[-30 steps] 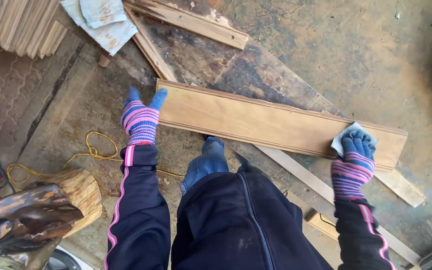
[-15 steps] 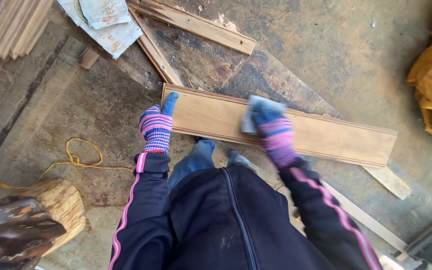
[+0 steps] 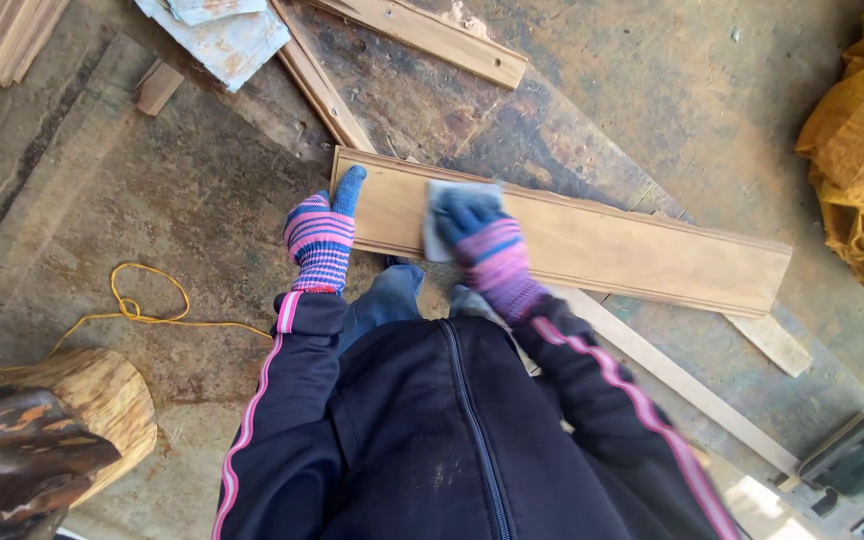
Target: Sanding the surface of a wooden board using a hand-held piece of sandpaper.
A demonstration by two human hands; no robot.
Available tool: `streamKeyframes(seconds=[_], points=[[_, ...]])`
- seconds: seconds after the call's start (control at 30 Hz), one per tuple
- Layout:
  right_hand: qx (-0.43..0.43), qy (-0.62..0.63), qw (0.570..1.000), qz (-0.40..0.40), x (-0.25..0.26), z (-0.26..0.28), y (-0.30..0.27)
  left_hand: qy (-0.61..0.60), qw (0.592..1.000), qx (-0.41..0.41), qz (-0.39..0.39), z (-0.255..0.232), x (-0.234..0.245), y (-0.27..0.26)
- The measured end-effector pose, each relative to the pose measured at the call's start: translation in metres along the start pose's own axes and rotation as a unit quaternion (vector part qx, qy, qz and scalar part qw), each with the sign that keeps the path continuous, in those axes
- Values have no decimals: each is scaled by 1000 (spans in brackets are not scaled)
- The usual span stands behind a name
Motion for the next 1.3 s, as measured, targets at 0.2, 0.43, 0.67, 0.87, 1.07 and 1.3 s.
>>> streamKeyframes(seconds=[0.2,0.43,0.67,0.87,1.07,1.3], points=[[-112,-27,993,24,61,-76,-92,0,1000,5,12,-7,2,-1],[-81,-7,997,-12,9,-21,-21,-10,1000,-4,-23,-8,8,-2],[-70,-17,997,11,64,-83,-105,4,999,-4,-32,-5,1,4],[-52,-20,998,15,30,-47,-67,15,999,18,-47,-5,8,-2],[41,11,999,-5,1,-17,-31,-20,999,7,-36,-5,13,-5],[-116,-19,993,-5,93,-114,-126,-19,1000,14,-20,-5,9,-3]])
Point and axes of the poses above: each hand's wrist, its own y-axis towards the middle knuckle, its own x-axis out of the back of the hand, z = x × y, the point moved 6 cm from there along y, towards the middle knuckle, and after that the axes turned 10 degrees about -z, right-handed, at the moved point
